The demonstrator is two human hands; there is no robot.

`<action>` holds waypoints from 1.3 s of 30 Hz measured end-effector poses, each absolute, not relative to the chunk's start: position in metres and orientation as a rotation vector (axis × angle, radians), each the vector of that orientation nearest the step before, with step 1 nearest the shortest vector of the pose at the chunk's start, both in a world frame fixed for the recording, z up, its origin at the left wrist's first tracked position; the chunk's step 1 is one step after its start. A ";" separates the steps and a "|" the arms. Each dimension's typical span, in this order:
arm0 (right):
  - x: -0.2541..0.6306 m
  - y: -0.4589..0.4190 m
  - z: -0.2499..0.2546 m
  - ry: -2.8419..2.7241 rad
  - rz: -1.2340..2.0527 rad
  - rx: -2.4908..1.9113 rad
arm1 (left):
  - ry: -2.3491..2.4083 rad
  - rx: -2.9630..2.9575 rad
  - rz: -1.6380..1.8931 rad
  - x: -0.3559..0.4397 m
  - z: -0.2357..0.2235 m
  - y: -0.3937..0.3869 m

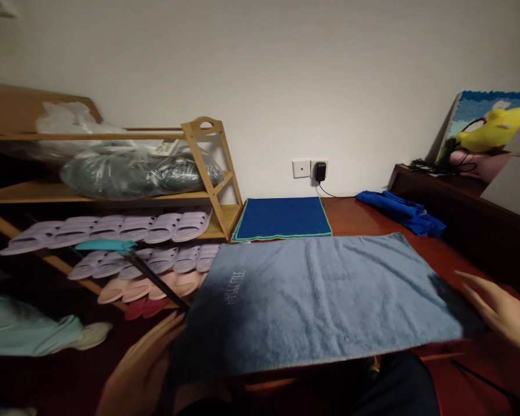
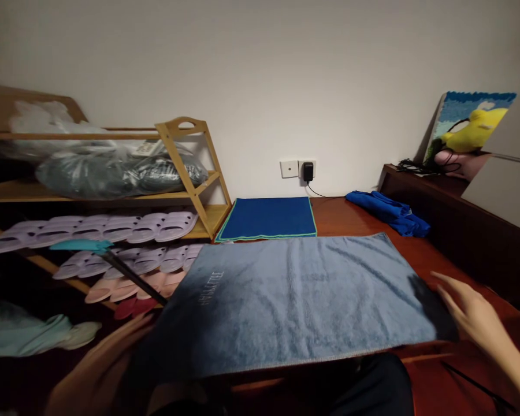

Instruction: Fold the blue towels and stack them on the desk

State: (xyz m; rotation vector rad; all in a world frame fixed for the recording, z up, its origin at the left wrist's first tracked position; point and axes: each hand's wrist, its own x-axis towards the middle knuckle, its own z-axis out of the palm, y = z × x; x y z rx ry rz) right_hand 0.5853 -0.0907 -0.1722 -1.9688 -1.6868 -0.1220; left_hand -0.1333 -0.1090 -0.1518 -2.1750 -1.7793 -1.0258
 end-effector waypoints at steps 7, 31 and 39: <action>0.528 0.041 -0.167 -1.929 0.332 -2.081 | -1.522 -2.367 -0.389 -0.079 -0.168 -0.062; 0.481 0.015 -0.147 -1.894 -0.333 -1.883 | -1.391 -2.620 -0.378 -0.044 -0.069 -0.011; 0.338 -0.133 -0.153 -1.656 0.303 -1.551 | -1.457 -2.800 -0.123 0.113 -0.063 0.107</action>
